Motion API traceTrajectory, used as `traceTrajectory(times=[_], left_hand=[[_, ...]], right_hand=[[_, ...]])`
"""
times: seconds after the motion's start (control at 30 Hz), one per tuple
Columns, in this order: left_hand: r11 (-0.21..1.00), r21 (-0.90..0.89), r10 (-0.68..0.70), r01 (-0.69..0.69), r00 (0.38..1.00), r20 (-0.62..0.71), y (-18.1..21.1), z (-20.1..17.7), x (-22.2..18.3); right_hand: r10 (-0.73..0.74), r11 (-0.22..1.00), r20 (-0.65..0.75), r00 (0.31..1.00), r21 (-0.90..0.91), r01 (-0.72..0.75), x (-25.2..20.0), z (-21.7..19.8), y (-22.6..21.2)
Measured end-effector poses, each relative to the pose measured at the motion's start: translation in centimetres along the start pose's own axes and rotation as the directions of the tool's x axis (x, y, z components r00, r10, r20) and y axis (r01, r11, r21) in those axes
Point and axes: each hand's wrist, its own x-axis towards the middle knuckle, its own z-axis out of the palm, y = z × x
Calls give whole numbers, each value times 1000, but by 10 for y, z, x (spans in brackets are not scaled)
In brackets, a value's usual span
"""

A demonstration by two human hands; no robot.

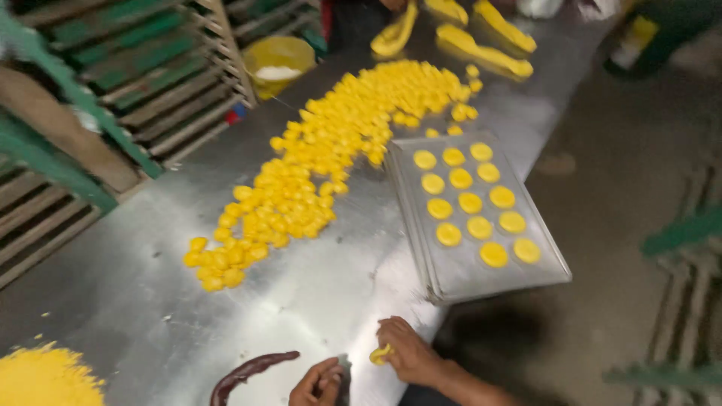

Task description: Rolling and shaping filled dough pieces and placing them on a tray in a bakery production area.

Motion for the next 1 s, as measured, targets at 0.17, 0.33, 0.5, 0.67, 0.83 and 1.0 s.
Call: traceTrajectory(times=[0.17,0.33,0.5,0.67,0.83,1.0], left_hand=[[905,408,117,-124,992,44,144,78,-62],[483,479,579,-733,678,454,187,179,-14],[272,553,546,-788,599,585,180,233,15],[223,548,512,-806,575,638,200,244,27],[164,469,490,-868,485,725,214,259,43],[50,495,404,-867,471,784,201,261,51]], right_hand=[[633,506,-26,774,770,-388,-68,-30,18],[710,494,-239,662,839,-228,-62,-123,63],[60,967,-642,764,-152,-203,-18,-142,77],[54,957,-464,884,-230,-179,-14,-142,79],[38,950,-616,787,-221,-220,-50,-202,99],[146,874,-545,826,-320,-365,-91,-208,150]])
